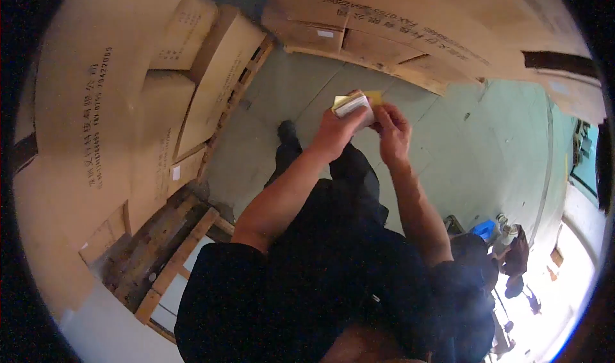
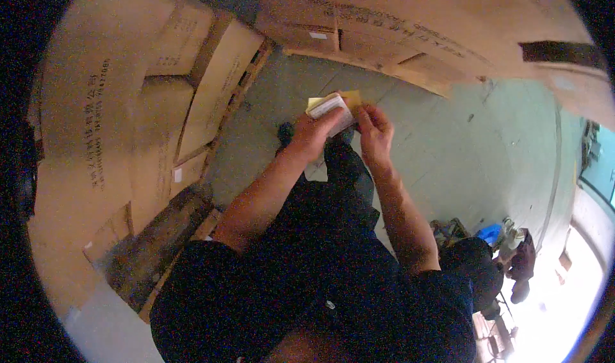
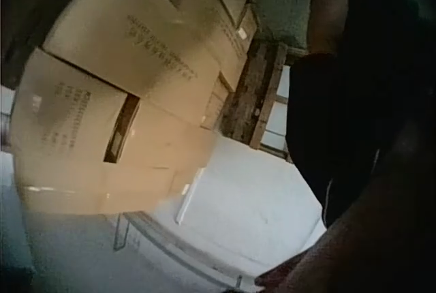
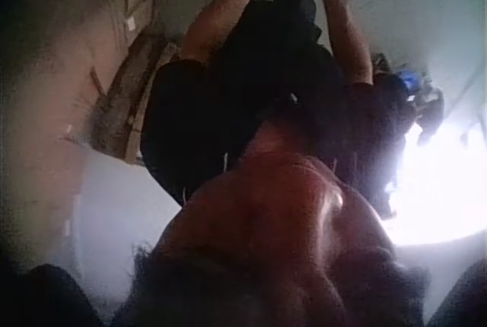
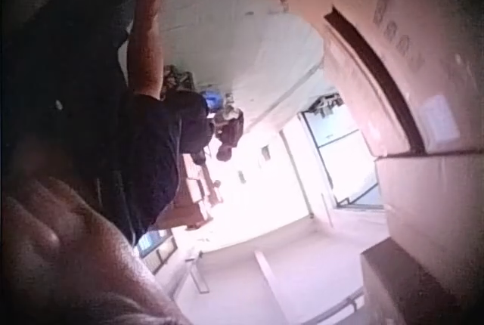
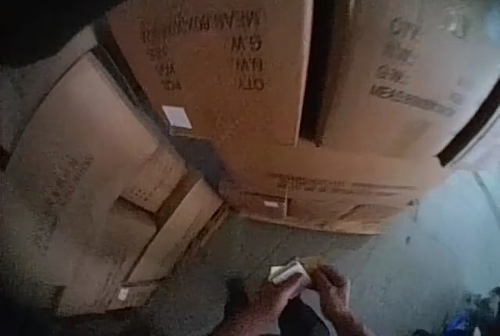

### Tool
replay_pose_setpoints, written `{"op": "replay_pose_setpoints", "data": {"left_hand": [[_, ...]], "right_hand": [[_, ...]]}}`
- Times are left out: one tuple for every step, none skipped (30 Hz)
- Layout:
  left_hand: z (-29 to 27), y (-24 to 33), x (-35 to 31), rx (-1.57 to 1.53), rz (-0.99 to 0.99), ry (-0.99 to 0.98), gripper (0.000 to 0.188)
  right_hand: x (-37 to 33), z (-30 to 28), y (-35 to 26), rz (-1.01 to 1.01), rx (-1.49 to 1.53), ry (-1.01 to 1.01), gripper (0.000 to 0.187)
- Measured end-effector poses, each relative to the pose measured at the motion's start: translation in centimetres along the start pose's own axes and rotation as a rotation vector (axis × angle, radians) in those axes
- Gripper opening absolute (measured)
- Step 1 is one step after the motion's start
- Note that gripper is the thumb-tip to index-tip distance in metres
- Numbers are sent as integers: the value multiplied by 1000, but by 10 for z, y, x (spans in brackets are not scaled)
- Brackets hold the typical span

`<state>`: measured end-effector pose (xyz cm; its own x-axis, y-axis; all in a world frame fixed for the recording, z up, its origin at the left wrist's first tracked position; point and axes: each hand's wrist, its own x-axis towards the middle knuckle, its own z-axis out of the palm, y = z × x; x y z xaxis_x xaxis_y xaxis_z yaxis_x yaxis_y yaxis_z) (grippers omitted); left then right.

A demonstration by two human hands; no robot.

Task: The recorder peels adhesive labels from a stack and applies them to specific locations on stacked cardboard boxes in a warehouse.

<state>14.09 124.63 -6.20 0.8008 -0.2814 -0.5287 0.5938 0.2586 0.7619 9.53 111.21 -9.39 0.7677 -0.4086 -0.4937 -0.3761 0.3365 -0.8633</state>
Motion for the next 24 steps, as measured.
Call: {"op": "replay_pose_setpoints", "data": {"left_hand": [[9, 1, -6, -27, 9, -9, 38], [11, 1, -9, -18, 10, -28, 38], [9, 0, -7, 68, 52, -76, 41], [6, 0, -4, 153, 93, -125, 44], [2, 0, -2, 163, 93, -145, 44], [-1, 3, -3, 173, 53, -239, 46], [-3, 5, -7, 181, 13, -333, 48], [-5, 7, -12, 188, 6, -352, 48], [-3, 14, -19, 158, 54, -359, 47], [-3, 19, -25, 127, 103, -364, 47], [-5, 19, -30, 126, 102, -377, 47], [-10, 18, -34, 55, 83, -339, 45], [-16, 19, -37, -17, 64, -297, 43], [-25, 21, -40, -18, 65, -300, 43], [-37, 25, -44, -80, 14, -410, 43], [-48, 28, -48, -143, -39, -517, 43], [-57, 28, -53, -141, -43, -515, 43], [-61, 29, -58, -215, -128, -562, 41], [-64, 29, -64, -290, -215, -607, 38], [-66, 30, -70, -290, -219, -608, 38], [-67, 32, -74, -205, -214, -582, 35], [-69, 32, -77, -120, -208, -557, 33], [-72, 31, -79, -118, -212, -562, 33], [-77, 28, -80, -79, -202, -564, 30]], "right_hand": [[-11, -1, -3, 30, 68, -60, 22], [-21, -1, -6, 60, 135, -121, 24], [-30, 3, -10, 103, 247, -125, 27], [-36, 3, -14, 90, 259, -110, 27], [-42, 2, -16, 50, 261, -165, 27], [-50, 0, -17, 14, 261, -214, 28], [-57, 2, -18, 6, 270, -195, 28], [-62, 5, -19, -11, 220, -189, 29], [-66, 6, -21, -27, 166, -187, 31], [-72, 7, -20, -35, 167, -174, 31], [-78, 8, -18, -21, 142, -169, 32], [-84, 12, -16, -6, 118, -170, 33], [-91, 17, -15, -10, 117, -167, 33], [-97, 23, -15, 10, 217, -191, 34], [-106, 29, -15, 34, 321, -213, 36], [-113, 36, -13, 36, 323, -211, 36], [-120, 43, -12, 58, 341, -240, 34], [-126, 47, -12, 78, 356, -267, 31], [-132, 51, -9, 80, 357, -264, 31], [-137, 55, -4, 16, 246, -233, 31], [-141, 60, -1, -50, 137, -200, 31], [-145, 64, 0, -51, 139, -195, 31], [-149, 68, 0, -84, 39, -166, 31], [-155, 72, 0, -113, -59, -137, 31]]}}
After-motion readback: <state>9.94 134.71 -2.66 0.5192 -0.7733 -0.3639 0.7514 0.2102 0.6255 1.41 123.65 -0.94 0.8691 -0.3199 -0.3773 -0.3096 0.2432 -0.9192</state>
